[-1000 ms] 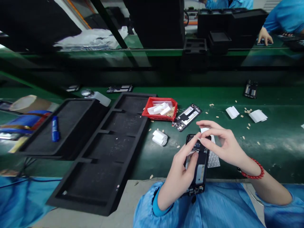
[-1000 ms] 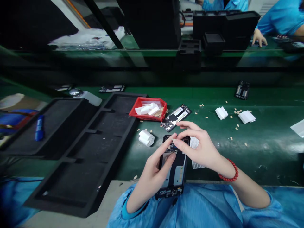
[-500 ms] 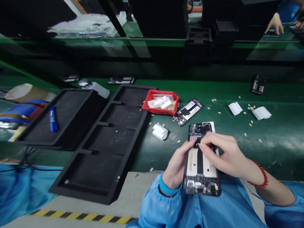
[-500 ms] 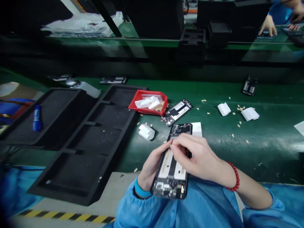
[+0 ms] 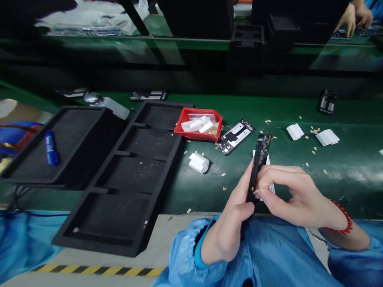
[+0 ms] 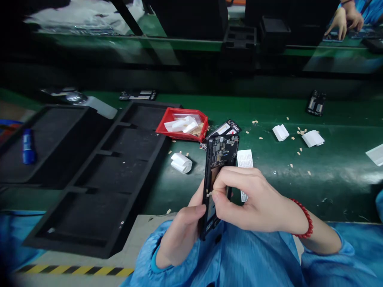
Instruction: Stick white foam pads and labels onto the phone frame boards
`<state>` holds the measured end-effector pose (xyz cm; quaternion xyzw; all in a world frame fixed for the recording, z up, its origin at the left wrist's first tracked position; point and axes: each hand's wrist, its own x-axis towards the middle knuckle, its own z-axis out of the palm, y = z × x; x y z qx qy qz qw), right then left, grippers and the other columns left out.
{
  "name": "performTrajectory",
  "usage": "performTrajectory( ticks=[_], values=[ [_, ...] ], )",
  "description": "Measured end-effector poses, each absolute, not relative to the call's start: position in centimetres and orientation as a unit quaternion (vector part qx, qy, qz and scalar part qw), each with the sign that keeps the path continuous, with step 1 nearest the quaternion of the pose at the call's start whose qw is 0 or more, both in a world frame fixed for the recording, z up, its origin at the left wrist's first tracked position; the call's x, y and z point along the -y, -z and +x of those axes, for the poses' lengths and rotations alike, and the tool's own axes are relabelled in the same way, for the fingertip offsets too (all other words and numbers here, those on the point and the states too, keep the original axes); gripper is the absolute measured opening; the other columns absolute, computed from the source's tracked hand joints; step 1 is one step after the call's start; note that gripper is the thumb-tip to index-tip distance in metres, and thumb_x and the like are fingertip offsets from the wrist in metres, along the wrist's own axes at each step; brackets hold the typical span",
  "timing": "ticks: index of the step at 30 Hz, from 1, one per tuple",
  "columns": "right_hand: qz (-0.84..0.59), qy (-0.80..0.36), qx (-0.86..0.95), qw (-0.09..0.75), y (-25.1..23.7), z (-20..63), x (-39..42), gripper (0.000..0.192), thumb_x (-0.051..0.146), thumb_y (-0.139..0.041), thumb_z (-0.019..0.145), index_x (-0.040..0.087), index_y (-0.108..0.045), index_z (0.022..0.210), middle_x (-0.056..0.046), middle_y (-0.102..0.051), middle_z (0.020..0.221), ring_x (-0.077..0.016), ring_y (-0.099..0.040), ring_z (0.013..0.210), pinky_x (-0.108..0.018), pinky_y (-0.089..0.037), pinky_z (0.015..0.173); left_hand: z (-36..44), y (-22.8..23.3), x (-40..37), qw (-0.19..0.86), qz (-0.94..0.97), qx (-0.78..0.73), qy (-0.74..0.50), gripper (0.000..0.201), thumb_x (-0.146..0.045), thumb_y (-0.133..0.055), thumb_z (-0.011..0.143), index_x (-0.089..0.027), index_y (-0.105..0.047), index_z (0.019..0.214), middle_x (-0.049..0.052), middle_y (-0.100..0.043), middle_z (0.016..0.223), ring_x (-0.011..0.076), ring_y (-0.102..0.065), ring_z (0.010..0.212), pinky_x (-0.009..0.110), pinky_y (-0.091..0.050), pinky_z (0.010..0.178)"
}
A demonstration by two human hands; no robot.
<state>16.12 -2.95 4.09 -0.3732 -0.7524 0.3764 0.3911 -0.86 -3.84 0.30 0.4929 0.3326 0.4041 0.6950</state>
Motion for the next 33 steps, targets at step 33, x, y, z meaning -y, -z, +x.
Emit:
performTrajectory(
  ticks=[33],
  values=[
    [-0.379, -0.324, 0.756, 0.424, -4.8, 15.2, 3.2, 0.020, 0.007, -0.054, 0.088, 0.022, -0.052, 0.074, 0.003, -0.059, 0.068, -0.0092, -0.053, 0.060, -0.021, -0.046, 0.056, -0.8, -0.8, 5.2, 0.648, 0.526, -0.351, -0.425, 0.047, -0.043, -0.036, 0.106, -0.037, -0.041, 0.153, -0.009, -0.043, 0.161, 0.0239, -0.034, 0.152, 0.035, -0.028, 0.126]
  ],
)
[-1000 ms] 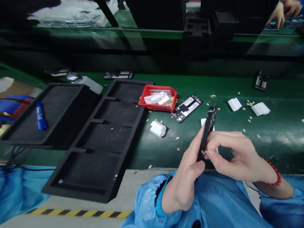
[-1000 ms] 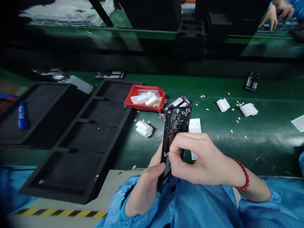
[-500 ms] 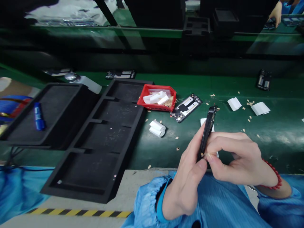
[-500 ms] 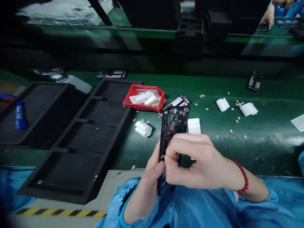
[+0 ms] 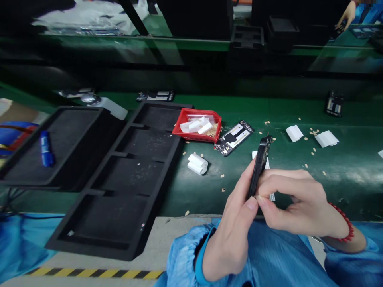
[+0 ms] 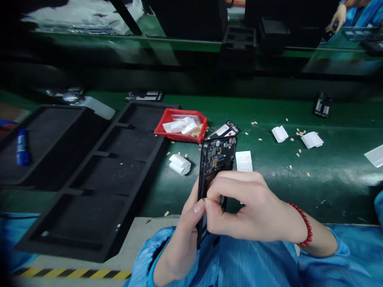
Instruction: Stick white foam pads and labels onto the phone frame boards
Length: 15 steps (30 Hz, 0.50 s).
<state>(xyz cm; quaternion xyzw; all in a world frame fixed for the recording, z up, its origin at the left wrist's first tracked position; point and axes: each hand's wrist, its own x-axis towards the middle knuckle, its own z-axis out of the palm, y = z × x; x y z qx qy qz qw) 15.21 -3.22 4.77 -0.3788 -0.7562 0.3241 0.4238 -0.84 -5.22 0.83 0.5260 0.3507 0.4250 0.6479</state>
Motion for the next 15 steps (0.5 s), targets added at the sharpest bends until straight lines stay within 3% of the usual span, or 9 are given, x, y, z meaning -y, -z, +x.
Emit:
performTrajectory(
  ticks=[9, 15],
  values=[
    [-0.434, -0.266, 0.748, 0.426, -4.6, 15.0, 2.9, 0.016, 0.010, -0.064, 0.087, 0.020, -0.057, 0.076, 0.004, -0.064, 0.067, -0.0083, -0.059, 0.059, -0.021, -0.049, 0.058, -0.1, -0.9, 4.5, 0.693, 0.443, -0.332, -0.462, 0.047, -0.046, -0.045, 0.102, -0.034, -0.053, 0.146, -0.005, -0.054, 0.152, 0.0283, -0.041, 0.148, 0.039, -0.033, 0.124],
    [-0.434, -0.266, 0.656, 0.556, -3.7, 13.5, 5.4, 0.017, 0.003, -0.066, 0.084, 0.020, -0.062, 0.084, 0.001, -0.065, 0.073, -0.0101, -0.062, 0.065, -0.023, -0.052, 0.061, 0.1, 0.2, 4.9, 0.693, 0.385, -0.356, -0.494, 0.045, -0.048, -0.045, 0.099, -0.028, -0.061, 0.137, 0.001, -0.063, 0.142, 0.0319, -0.057, 0.132, 0.046, -0.041, 0.116]
  ],
)
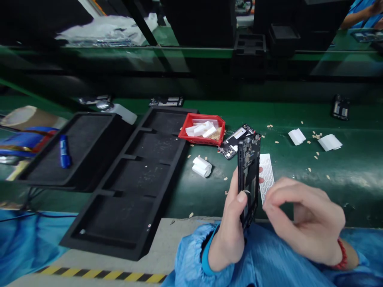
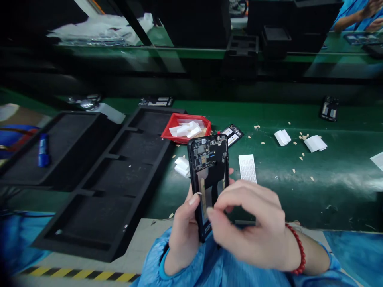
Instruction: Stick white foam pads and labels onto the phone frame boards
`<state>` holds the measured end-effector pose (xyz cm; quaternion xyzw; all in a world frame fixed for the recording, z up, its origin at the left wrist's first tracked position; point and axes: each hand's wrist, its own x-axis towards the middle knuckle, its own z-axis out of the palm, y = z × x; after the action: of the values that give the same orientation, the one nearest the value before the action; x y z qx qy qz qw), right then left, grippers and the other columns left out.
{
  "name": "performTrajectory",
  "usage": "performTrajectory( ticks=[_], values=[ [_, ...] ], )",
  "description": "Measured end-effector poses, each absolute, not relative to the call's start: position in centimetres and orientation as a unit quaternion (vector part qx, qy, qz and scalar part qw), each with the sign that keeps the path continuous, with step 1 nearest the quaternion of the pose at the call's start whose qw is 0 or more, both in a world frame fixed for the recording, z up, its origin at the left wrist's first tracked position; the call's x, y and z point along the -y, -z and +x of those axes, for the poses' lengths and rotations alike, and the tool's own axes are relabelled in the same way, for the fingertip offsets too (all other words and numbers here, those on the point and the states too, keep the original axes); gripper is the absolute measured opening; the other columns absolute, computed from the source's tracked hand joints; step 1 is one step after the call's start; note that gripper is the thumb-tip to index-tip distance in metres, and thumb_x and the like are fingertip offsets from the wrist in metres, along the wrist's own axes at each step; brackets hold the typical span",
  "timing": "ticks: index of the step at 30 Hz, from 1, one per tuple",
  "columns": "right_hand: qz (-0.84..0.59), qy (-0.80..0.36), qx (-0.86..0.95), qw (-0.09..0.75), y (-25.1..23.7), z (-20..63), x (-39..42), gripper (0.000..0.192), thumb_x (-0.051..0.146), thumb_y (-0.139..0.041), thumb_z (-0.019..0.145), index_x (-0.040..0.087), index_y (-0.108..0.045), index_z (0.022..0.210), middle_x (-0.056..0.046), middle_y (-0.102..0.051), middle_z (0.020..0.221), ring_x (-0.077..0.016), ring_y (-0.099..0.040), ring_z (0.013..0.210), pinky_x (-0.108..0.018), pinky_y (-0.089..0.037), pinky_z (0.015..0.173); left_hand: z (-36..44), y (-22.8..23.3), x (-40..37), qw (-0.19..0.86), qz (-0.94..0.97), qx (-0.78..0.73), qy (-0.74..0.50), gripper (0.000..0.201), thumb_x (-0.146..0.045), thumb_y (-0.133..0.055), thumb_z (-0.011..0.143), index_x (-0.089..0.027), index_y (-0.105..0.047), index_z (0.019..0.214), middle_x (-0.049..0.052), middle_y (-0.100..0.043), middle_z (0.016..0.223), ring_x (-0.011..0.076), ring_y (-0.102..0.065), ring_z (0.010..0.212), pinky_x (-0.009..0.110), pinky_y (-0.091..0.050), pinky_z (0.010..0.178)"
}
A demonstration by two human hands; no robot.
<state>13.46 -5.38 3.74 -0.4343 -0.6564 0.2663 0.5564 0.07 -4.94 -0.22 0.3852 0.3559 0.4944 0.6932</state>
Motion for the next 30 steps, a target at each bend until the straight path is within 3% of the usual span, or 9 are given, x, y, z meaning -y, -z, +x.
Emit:
performTrajectory(
  ticks=[4, 14, 19, 26, 30],
  values=[
    [-0.412, -0.289, 0.649, 0.570, -3.5, 12.2, 6.2, 0.016, 0.005, -0.063, 0.084, 0.019, -0.066, 0.091, -0.001, -0.068, 0.073, -0.0107, -0.062, 0.063, -0.022, -0.053, 0.056, 0.2, 0.4, 5.6, 0.687, 0.357, -0.374, -0.511, 0.046, -0.051, -0.048, 0.097, -0.026, -0.064, 0.132, 0.004, -0.066, 0.137, 0.0340, -0.052, 0.137, 0.050, -0.036, 0.120],
    [-0.430, -0.267, 0.647, 0.570, -3.6, 11.7, 5.5, 0.013, 0.005, -0.064, 0.085, 0.014, -0.072, 0.091, -0.002, -0.070, 0.068, -0.0097, -0.065, 0.061, -0.018, -0.053, 0.056, 0.4, 0.8, 6.7, 0.666, 0.377, -0.340, -0.547, 0.054, -0.054, -0.043, 0.101, -0.030, -0.051, 0.148, 0.002, -0.057, 0.150, 0.0327, -0.045, 0.144, 0.050, -0.034, 0.123],
    [-0.432, -0.295, 0.629, 0.576, -3.5, 11.5, 5.5, 0.012, 0.006, -0.065, 0.085, 0.015, -0.072, 0.088, 0.000, -0.071, 0.067, -0.0088, -0.066, 0.061, -0.016, -0.054, 0.057, 0.5, 1.0, 7.0, 0.652, 0.379, -0.324, -0.571, 0.049, -0.048, -0.041, 0.103, -0.031, -0.052, 0.147, 0.002, -0.060, 0.147, 0.0295, -0.049, 0.142, 0.045, -0.036, 0.123],
    [-0.434, -0.425, 0.562, 0.561, -3.6, 11.5, 5.3, 0.010, 0.010, -0.068, 0.085, 0.018, -0.070, 0.081, 0.003, -0.075, 0.070, -0.0058, -0.068, 0.060, -0.009, -0.055, 0.059, 1.0, 1.6, 7.1, 0.616, 0.400, -0.287, -0.615, 0.048, -0.043, -0.040, 0.102, -0.029, -0.054, 0.146, 0.003, -0.058, 0.149, 0.0291, -0.052, 0.139, 0.044, -0.040, 0.119],
    [-0.424, -0.422, 0.572, 0.561, -3.9, 11.4, 5.4, 0.011, 0.009, -0.065, 0.085, 0.017, -0.069, 0.080, 0.002, -0.073, 0.069, -0.0062, -0.066, 0.059, -0.011, -0.055, 0.060, 1.2, 1.6, 7.3, 0.635, 0.371, -0.302, -0.607, 0.052, -0.052, -0.045, 0.097, -0.025, -0.060, 0.140, 0.007, -0.064, 0.140, 0.0336, -0.056, 0.134, 0.051, -0.041, 0.117]
  ],
)
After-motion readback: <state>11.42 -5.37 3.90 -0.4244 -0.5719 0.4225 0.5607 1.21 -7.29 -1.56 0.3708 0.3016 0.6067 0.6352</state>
